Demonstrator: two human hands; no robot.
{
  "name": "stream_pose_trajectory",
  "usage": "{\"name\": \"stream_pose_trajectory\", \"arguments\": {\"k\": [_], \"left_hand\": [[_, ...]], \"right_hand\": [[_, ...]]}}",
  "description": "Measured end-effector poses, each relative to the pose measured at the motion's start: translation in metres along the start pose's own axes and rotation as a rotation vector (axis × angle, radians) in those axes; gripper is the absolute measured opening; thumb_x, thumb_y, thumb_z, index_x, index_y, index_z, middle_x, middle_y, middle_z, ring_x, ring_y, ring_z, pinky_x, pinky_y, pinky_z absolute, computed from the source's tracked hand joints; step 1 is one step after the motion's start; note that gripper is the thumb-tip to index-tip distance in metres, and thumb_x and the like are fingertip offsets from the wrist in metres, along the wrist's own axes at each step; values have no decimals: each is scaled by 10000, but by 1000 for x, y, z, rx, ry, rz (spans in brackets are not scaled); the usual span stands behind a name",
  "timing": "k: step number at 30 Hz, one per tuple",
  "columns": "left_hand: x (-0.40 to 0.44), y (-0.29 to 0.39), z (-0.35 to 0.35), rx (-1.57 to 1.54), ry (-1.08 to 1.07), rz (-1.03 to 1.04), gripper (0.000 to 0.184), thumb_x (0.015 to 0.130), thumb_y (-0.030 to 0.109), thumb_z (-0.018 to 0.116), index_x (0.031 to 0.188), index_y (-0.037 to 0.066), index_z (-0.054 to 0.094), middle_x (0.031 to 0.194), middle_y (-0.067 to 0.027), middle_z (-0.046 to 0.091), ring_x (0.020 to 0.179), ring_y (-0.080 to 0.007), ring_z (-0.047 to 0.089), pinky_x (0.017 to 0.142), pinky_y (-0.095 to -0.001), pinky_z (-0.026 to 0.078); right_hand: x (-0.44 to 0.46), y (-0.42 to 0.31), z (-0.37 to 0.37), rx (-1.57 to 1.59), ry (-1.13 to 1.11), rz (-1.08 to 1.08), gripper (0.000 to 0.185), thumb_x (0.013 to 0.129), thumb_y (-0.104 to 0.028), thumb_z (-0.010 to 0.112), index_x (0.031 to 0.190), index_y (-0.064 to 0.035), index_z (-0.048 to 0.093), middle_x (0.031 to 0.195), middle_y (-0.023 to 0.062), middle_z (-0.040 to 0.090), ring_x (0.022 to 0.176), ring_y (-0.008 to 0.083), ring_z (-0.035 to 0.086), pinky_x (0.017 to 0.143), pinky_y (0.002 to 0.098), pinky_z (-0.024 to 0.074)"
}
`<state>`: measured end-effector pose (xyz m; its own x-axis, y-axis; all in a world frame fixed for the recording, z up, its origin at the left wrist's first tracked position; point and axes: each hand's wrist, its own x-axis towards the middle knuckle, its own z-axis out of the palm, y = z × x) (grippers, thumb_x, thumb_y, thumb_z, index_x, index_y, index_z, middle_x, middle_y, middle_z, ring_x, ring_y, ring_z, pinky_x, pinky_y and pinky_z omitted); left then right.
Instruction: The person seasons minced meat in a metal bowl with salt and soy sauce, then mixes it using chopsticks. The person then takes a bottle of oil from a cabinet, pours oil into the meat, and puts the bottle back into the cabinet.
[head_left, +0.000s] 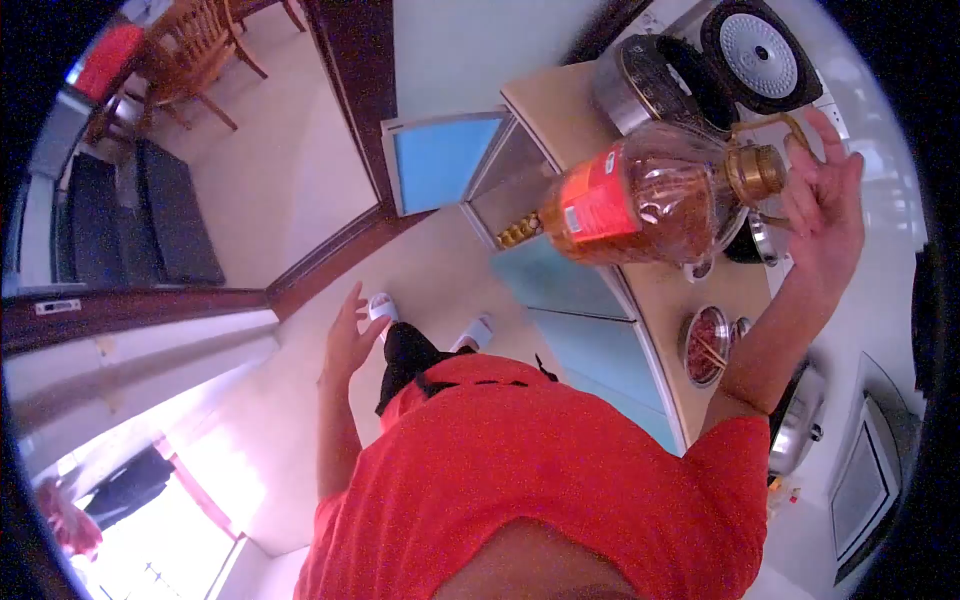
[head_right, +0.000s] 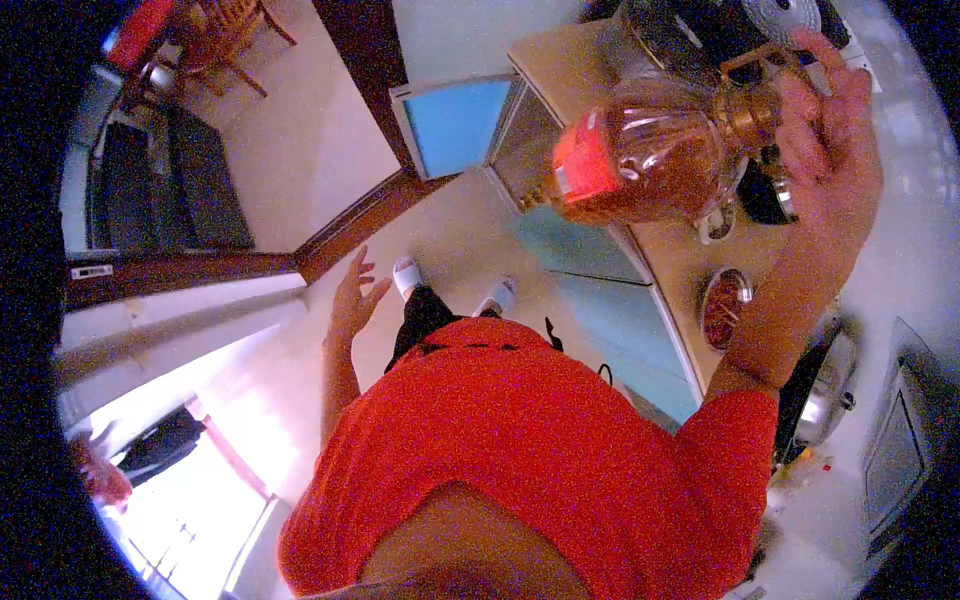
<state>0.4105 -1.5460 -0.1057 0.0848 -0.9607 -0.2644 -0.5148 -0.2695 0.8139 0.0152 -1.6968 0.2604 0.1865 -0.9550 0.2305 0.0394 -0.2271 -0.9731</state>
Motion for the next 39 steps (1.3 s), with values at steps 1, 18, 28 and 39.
{"name": "stream_pose_trajectory", "arguments": {"k": [1, 18, 28, 39], "left_hand": [[5, -7, -7, -2, 2, 1, 743, 752, 338, 669, 1337, 69, 297, 1130, -167, 533, 933, -261, 566, 794, -364, 450], [40, -92, -139, 312, -75, -194, 701, 754, 276, 677, 1324, 66, 327, 1122, -169, 531, 920, -270, 548, 815, -360, 437], [-4, -125, -56, 343, -326, -691, 714, 742, 353, 683, 1300, 45, 362, 1098, -173, 558, 934, -270, 569, 790, -364, 466], [40, -117, 13, 227, -307, -739, 602, 775, 268, 666, 1262, 27, 408, 1079, -171, 576, 931, -263, 587, 771, -349, 482]], "right_hand": [[0, -5, 9, 42, -44, 6, 540, 908, -420, 414, 1268, -22, 350, 749, -10, 419, 416, 9, 263, 337, 145, 197], [1, 329, 150, 350, 173, 829, 324, 860, -358, 521, 900, -40, 569, 584, -25, 411, 452, 77, 381, 406, 231, 317], [19, 615, 83, 544, 784, 946, 476, 792, -549, 542, 694, -84, 532, 528, -29, 377, 437, 112, 373, 407, 263, 350], [48, 809, -68, 496, 889, 728, 423, 819, -476, 526, 853, -60, 596, 590, -9, 458, 517, 136, 467, 496, 316, 428]]}}
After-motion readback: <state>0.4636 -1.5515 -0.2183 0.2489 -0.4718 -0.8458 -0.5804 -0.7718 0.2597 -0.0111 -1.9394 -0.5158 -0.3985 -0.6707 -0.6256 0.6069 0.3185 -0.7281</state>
